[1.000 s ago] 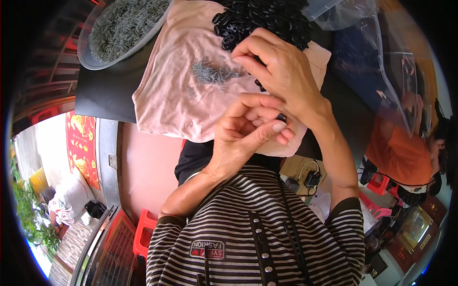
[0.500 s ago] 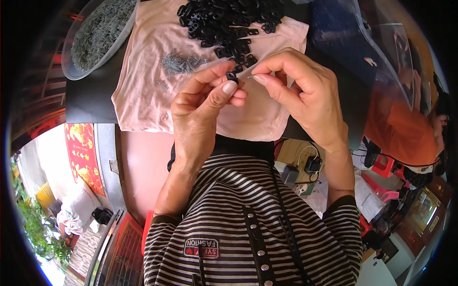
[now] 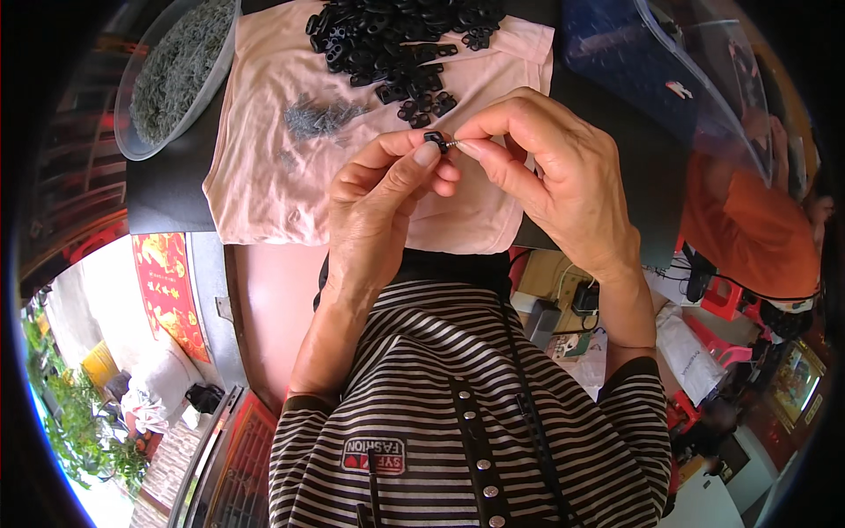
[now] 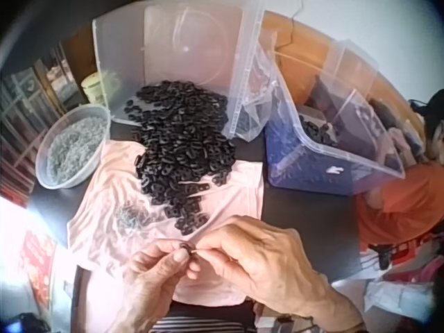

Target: The person sits at a table and repeatedly assembles small black plastic clips with metal pins. They pick up a clip and a pin, insert the pin into the clip, and place the finished unit on a pink cloth.

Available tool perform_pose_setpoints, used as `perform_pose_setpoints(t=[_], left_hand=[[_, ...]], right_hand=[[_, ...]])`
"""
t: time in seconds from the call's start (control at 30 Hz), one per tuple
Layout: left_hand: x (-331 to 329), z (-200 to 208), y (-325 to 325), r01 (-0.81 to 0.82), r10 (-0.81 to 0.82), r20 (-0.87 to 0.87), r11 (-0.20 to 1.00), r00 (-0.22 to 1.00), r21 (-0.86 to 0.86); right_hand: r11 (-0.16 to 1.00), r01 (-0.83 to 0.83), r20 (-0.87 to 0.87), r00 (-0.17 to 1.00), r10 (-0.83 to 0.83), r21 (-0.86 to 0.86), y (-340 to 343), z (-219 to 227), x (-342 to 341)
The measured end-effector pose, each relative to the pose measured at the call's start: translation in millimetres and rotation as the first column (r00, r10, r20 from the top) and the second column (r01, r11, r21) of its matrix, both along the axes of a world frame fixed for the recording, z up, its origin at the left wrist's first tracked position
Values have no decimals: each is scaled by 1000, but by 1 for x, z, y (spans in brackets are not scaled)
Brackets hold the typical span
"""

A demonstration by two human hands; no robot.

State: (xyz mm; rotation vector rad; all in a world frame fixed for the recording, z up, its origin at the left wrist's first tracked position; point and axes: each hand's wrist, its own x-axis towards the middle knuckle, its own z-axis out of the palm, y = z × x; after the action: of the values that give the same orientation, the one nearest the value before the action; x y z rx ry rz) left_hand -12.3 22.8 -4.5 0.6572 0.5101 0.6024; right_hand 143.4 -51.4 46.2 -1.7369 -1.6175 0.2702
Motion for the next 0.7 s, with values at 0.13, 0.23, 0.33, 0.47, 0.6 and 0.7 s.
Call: perform_pose_setpoints(t=[0.13, 0.23, 0.33, 0.47, 0.6, 0.7], left_hand=[[3, 0, -1, -1, 1, 1, 1000, 1000, -8], [4, -1, -1, -5, 5, 1, 1000, 1000, -21], [3, -1, -1, -12, 12, 1, 1000, 1000, -17], [3, 0, -1, -14, 14, -4, 1000, 1000, -7], [1, 0, 0, -14, 14, -26, 1000, 1000, -2], [0, -1, 0, -10, 10, -29, 1000, 1000, 16]], right_hand=[[1000, 22, 32, 999, -22, 20, 0, -1, 0], [999, 28, 85, 996, -31, 30, 0, -2, 1], [1000, 15, 53, 998, -14, -26, -2, 4, 0], [1000, 17, 50, 999, -16, -15, -2, 4, -2], [999, 30, 72, 997, -28, -24, -1, 5, -4], [999, 38, 141, 989, -37, -4, -1, 3, -5]])
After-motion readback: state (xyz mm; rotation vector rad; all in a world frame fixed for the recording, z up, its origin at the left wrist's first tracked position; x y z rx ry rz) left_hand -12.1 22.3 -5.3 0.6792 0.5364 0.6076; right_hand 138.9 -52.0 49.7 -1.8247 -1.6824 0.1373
